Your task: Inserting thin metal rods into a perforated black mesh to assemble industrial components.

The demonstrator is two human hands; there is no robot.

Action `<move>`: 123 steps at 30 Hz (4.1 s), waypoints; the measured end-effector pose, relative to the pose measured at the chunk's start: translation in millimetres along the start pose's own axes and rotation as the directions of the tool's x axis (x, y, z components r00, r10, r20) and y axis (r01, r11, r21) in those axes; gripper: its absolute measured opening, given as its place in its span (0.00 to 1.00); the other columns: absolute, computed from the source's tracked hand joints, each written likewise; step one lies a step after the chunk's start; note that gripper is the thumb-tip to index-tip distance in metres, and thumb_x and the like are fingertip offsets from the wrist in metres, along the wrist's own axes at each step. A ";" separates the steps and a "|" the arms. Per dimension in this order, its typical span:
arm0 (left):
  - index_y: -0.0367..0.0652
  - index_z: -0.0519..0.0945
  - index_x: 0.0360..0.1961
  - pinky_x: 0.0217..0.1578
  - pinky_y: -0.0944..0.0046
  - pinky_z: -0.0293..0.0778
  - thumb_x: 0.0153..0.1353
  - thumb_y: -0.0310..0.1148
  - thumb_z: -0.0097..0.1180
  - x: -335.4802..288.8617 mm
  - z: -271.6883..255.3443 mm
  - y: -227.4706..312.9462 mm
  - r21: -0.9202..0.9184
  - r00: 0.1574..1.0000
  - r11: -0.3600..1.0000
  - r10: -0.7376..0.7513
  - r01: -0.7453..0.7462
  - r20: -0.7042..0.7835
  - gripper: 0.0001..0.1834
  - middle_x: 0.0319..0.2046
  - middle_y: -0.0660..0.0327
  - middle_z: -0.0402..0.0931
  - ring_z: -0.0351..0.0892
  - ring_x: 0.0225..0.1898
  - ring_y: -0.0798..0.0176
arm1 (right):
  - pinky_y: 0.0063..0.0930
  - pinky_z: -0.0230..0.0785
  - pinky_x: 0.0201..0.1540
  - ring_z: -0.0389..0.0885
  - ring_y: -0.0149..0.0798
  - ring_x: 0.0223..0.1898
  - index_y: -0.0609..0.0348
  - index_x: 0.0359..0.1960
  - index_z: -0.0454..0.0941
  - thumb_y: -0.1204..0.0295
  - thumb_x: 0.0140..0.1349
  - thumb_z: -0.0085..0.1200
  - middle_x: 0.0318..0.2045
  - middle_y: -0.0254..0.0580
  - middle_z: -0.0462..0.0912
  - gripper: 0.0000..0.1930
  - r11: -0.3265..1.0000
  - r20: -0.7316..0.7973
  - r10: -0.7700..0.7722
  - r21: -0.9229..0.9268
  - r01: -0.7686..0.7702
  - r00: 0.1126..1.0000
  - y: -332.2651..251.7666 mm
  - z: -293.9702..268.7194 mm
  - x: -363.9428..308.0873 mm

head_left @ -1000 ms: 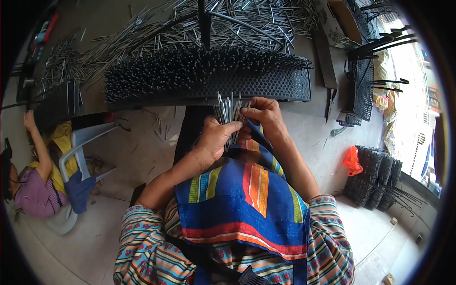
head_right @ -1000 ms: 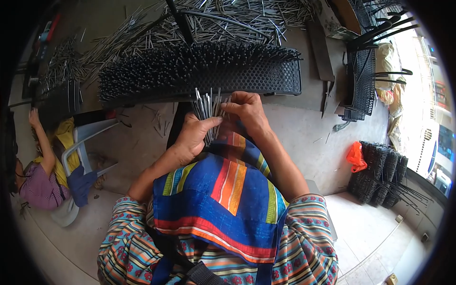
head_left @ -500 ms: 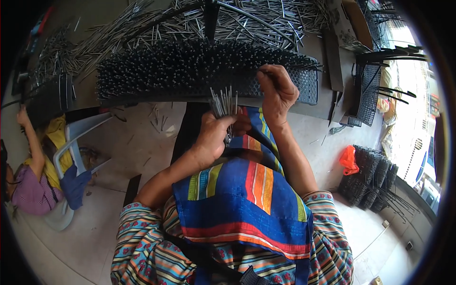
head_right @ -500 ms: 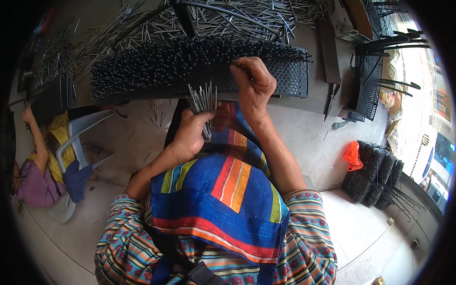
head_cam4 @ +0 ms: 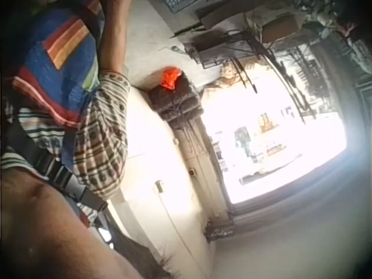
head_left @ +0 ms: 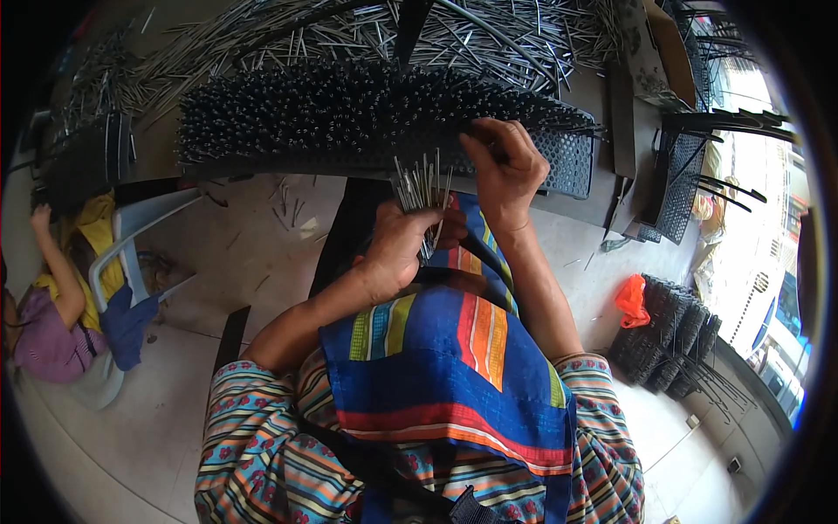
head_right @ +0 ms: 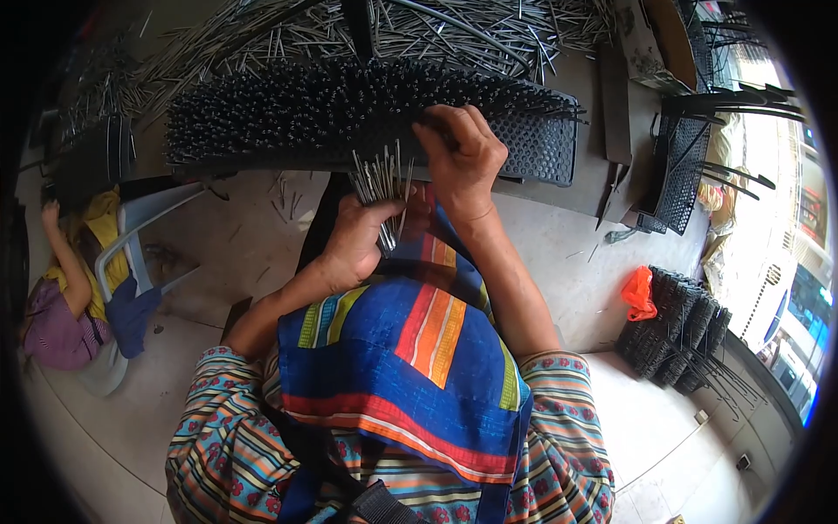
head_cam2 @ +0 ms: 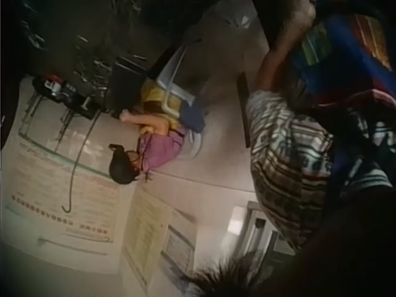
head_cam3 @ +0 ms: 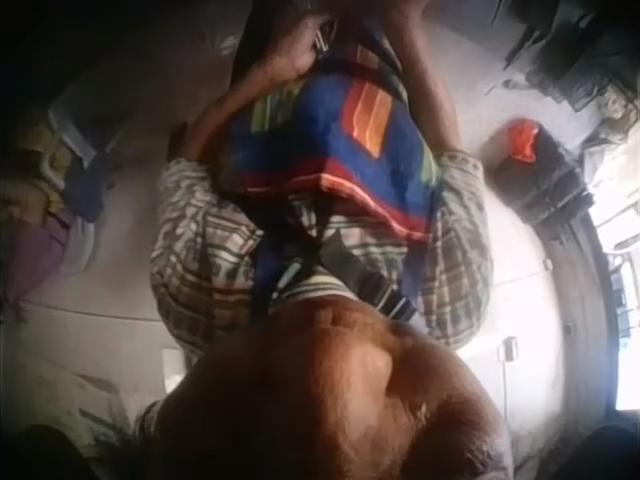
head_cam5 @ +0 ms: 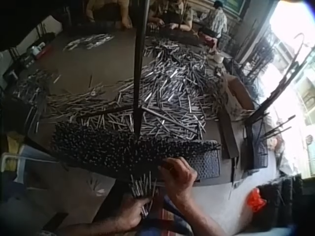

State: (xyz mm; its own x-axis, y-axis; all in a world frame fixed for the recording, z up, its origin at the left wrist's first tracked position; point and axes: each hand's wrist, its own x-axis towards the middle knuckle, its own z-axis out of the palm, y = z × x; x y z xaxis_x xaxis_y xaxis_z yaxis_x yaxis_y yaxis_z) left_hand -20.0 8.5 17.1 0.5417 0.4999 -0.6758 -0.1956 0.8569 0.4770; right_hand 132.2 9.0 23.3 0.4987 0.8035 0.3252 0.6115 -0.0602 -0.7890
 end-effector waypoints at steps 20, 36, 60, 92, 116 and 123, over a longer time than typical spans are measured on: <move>0.37 0.78 0.42 0.33 0.64 0.79 0.59 0.27 0.54 0.3 -2.4 5.5 -0.069 0.997 0.994 -0.080 0.079 -0.019 0.10 0.32 0.55 0.82 0.83 0.32 0.61 | 0.22 0.71 0.32 0.80 0.32 0.28 0.60 0.35 0.85 0.84 0.51 0.60 0.29 0.39 0.80 0.10 0.987 0.136 -0.149 -0.032 0.155 0.979 -8.5 -0.2 21.8; 0.36 0.79 0.41 0.33 0.64 0.79 0.60 0.27 0.56 6.0 -5.8 2.2 -0.106 0.994 0.989 -0.108 0.105 -0.027 0.09 0.31 0.55 0.82 0.83 0.31 0.62 | 0.27 0.74 0.38 0.82 0.40 0.34 0.56 0.41 0.84 0.83 0.54 0.56 0.38 0.42 0.80 0.14 0.926 0.307 -0.305 -0.126 0.356 0.901 -8.9 -6.4 18.9; 0.37 0.80 0.37 0.29 0.66 0.78 0.61 0.26 0.54 3.3 4.7 5.3 -0.086 0.994 0.995 -0.062 0.054 -0.086 0.06 0.28 0.58 0.81 0.83 0.31 0.63 | 0.12 0.59 0.24 0.69 0.19 0.21 0.64 0.31 0.82 0.84 0.55 0.58 0.24 0.30 0.78 0.04 0.872 -0.064 0.258 0.445 -0.204 0.964 2.7 -20.1 5.8; 0.35 0.79 0.35 0.28 0.64 0.78 0.60 0.25 0.53 12.9 -2.2 -7.5 0.058 1.000 0.998 -0.001 0.002 -0.019 0.05 0.29 0.54 0.81 0.83 0.28 0.61 | 0.14 0.66 0.29 0.75 0.21 0.27 0.64 0.31 0.83 0.86 0.48 0.62 0.27 0.34 0.81 0.08 0.996 -0.058 0.016 0.093 -0.011 0.998 9.3 -7.5 2.4; 0.34 0.79 0.37 0.31 0.65 0.78 0.57 0.23 0.57 11.9 1.0 0.6 -0.084 0.995 0.992 -0.096 0.094 -0.019 0.07 0.30 0.54 0.82 0.82 0.29 0.61 | 0.25 0.67 0.25 0.77 0.34 0.20 0.59 0.34 0.84 0.79 0.51 0.63 0.21 0.41 0.77 0.08 0.957 0.145 -0.209 -0.175 0.233 0.967 -0.8 -13.9 15.2; 0.35 0.79 0.38 0.31 0.65 0.77 0.58 0.24 0.57 10.3 4.4 3.0 -0.093 0.995 0.991 -0.102 0.100 -0.011 0.07 0.30 0.54 0.82 0.82 0.30 0.61 | 0.24 0.66 0.25 0.75 0.33 0.20 0.59 0.35 0.84 0.78 0.52 0.62 0.21 0.41 0.76 0.08 0.961 0.121 -0.131 -0.227 0.156 0.984 -0.2 -12.9 16.9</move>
State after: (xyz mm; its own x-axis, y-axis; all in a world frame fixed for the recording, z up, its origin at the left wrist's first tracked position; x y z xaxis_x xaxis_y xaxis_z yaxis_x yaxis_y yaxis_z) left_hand -11.4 15.6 14.1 0.5499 0.4114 -0.7269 -0.2155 0.9107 0.3524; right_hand 148.4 15.0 35.7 0.3363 0.8700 0.3605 0.8050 -0.0669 -0.5895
